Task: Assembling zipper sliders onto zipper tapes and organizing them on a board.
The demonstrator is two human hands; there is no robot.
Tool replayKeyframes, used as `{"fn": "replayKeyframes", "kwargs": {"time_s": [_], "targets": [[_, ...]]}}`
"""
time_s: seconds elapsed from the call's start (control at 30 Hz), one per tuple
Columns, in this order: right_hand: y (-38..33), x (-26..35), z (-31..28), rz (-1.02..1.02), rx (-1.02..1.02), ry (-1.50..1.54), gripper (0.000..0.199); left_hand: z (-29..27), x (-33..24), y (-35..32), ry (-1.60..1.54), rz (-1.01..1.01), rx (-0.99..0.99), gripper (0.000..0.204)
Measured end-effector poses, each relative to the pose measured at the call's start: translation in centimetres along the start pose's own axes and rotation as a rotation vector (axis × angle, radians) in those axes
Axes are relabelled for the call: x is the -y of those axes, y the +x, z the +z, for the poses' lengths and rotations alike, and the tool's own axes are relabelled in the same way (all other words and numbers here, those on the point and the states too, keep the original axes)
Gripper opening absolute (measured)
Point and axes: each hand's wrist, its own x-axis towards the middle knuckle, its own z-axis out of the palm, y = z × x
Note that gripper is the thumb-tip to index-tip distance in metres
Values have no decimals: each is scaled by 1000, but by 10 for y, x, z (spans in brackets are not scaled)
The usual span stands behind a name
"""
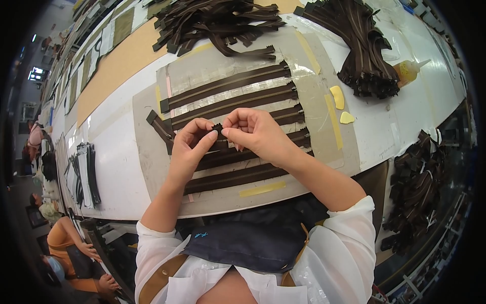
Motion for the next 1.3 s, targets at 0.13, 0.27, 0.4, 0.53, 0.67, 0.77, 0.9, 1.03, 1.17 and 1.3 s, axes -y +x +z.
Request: {"fn": "replayKeyframes", "kwargs": {"time_s": [0.13,0.27,0.4,0.53,0.67,0.77,0.9,1.03,1.17,1.3], "targets": [[0,3,-2,3,-31,7,7,-6,-10,2,33,-81,-2,11],[1,3,-2,17,-20,22,7,-8,-8,3,34,-31,-28,10],[1,3,-2,19,-17,27,8,-9,-9,3,27,-38,-24,10],[1,3,0,11,-20,22,8,-4,-14,3,-31,-63,-13,11],[1,2,1,17,-4,21,8,-5,-4,2,-65,-47,16,12],[1,0,1,24,4,36,8,-7,-2,2,-52,-64,30,14],[1,1,2,23,6,26,8,-5,-1,2,-62,-74,21,13],[1,0,2,20,4,18,8,-4,0,1,-68,-95,14,11],[0,0,2,30,8,22,8,-2,1,0,-97,-88,14,11],[-1,3,2,33,19,-8,12,-4,-5,0,-158,-189,7,13]]}}
